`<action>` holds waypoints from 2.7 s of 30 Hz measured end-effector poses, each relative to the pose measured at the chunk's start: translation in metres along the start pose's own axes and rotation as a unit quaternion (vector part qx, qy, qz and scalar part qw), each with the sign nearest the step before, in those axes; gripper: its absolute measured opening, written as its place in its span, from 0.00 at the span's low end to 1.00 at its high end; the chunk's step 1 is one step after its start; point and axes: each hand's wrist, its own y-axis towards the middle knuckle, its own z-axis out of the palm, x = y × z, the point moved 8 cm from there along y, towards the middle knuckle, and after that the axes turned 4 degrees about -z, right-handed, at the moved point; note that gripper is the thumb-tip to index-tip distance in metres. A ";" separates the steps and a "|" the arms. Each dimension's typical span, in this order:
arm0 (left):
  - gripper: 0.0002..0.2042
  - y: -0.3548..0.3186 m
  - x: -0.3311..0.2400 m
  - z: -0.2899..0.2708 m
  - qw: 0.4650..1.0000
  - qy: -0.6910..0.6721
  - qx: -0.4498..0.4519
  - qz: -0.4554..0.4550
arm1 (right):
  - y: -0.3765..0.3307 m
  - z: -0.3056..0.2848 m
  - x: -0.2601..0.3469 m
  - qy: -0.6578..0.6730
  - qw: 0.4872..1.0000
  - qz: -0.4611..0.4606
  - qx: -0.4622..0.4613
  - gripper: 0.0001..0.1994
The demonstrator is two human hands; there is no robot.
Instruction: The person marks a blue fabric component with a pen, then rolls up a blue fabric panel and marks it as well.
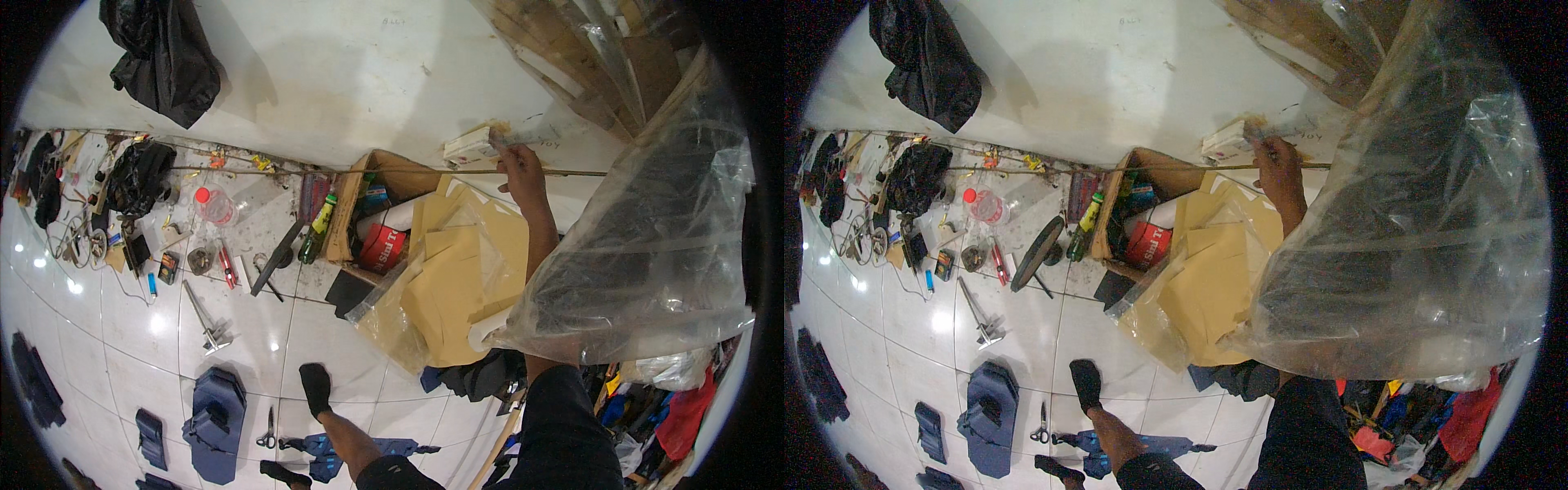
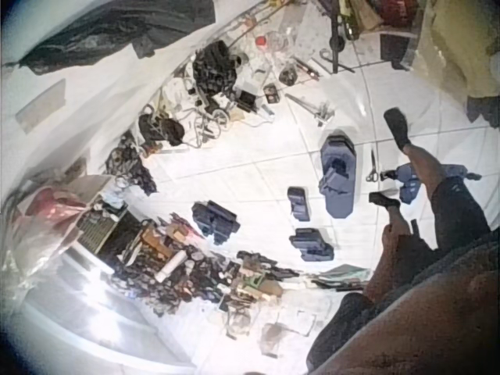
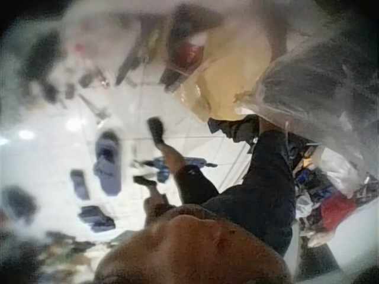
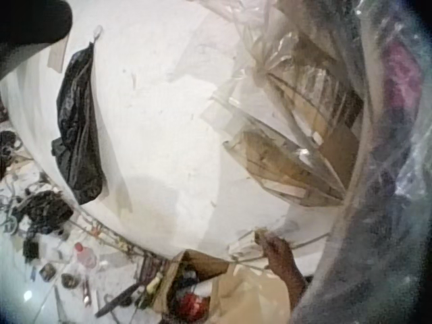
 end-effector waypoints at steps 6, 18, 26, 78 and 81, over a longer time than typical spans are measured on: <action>0.23 0.001 -0.004 -0.005 1.000 0.005 0.005 -0.002 | 0.006 0.000 -0.010 0.010 0.998 0.020 0.056 0.17; 0.23 0.000 -0.011 0.000 1.000 -0.011 -0.002 -0.011 | 0.015 0.018 0.005 -0.091 0.985 0.079 0.121 0.17; 0.23 0.002 -0.014 0.006 1.000 -0.020 -0.003 -0.013 | 0.016 0.015 0.004 -0.052 0.971 0.145 0.180 0.15; 0.23 -0.040 -0.031 -0.039 0.985 -0.091 -0.144 0.034 | 0.075 -0.002 -0.040 -0.166 0.986 -0.010 -0.014 0.11; 0.22 -0.037 0.000 -0.025 0.982 -0.147 -0.072 -0.094 | 0.067 -0.009 -0.041 -0.210 0.974 -0.030 -0.080 0.12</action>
